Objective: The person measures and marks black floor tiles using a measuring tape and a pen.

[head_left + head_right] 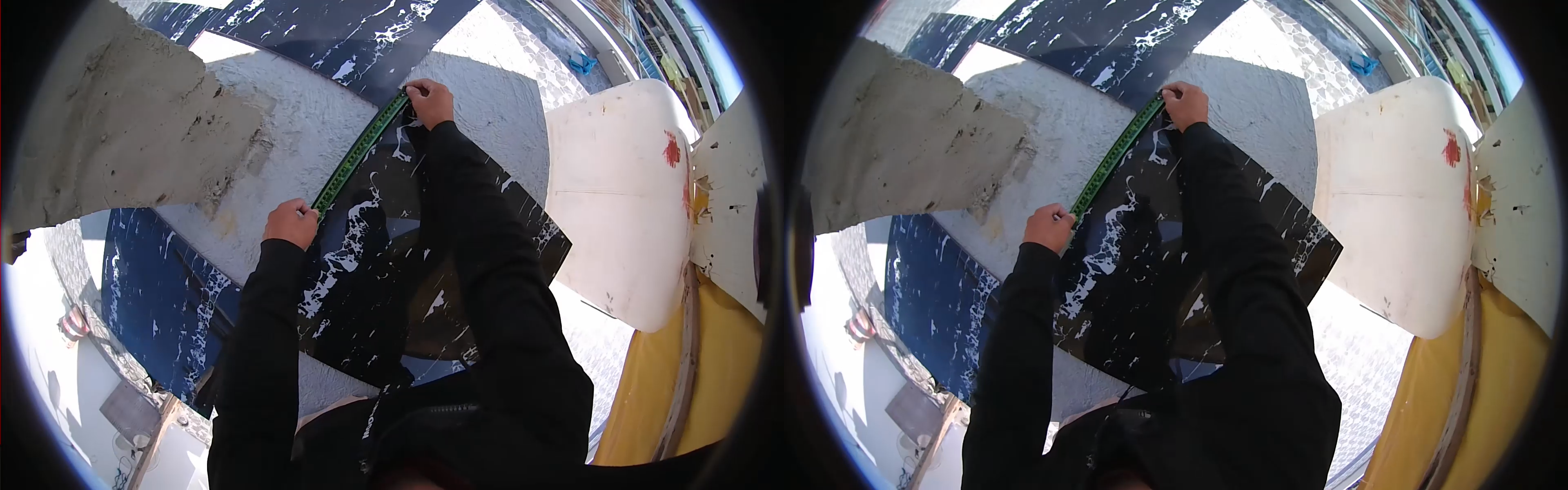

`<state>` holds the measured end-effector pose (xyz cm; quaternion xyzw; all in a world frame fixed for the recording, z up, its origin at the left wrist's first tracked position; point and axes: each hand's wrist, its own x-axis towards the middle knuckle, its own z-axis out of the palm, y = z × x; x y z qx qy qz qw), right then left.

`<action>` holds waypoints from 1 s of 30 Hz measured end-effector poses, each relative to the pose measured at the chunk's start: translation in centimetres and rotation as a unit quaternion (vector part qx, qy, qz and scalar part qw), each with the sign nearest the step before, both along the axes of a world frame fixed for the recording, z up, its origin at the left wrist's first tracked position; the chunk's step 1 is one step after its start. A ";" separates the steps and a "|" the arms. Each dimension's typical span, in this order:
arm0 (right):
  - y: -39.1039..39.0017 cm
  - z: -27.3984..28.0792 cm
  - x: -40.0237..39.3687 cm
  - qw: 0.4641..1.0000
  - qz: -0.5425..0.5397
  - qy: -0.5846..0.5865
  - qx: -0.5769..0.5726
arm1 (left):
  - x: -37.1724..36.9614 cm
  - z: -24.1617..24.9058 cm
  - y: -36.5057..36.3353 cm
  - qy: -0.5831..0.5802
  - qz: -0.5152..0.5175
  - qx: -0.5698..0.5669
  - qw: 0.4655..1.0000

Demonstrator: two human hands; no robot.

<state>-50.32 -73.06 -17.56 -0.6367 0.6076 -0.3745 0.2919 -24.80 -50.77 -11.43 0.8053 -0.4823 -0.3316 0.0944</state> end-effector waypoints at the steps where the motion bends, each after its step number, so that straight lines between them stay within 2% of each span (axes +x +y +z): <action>1: -0.4 -0.4 -0.1 1.000 -0.008 -0.013 0.012 | -0.2 -0.2 -0.3 -0.002 0.003 0.004 1.000; 10: -0.6 -1.4 0.5 0.999 -0.027 0.017 -0.019 | -0.4 -0.8 -1.2 0.034 0.030 0.042 0.998; 12: -0.5 -1.4 0.6 0.999 -0.028 0.028 -0.032 | 0.1 -1.0 -1.4 0.039 0.032 0.020 0.999; 14: -0.5 -1.5 0.6 0.998 -0.019 0.033 -0.056 | 0.7 -1.2 -1.6 0.042 0.019 0.029 0.999; 18: -0.5 -1.4 0.6 0.999 -0.021 0.003 -0.032 | 0.3 -0.8 -2.1 0.025 0.001 0.064 0.998; 20: -0.5 -1.6 0.5 0.997 -0.020 0.023 -0.066 | 0.1 -0.6 -2.4 0.015 -0.002 0.075 0.997; 30: -0.4 -2.2 0.3 0.997 -0.021 0.031 -0.061 | 0.8 -1.1 -3.3 0.063 -0.030 0.119 0.990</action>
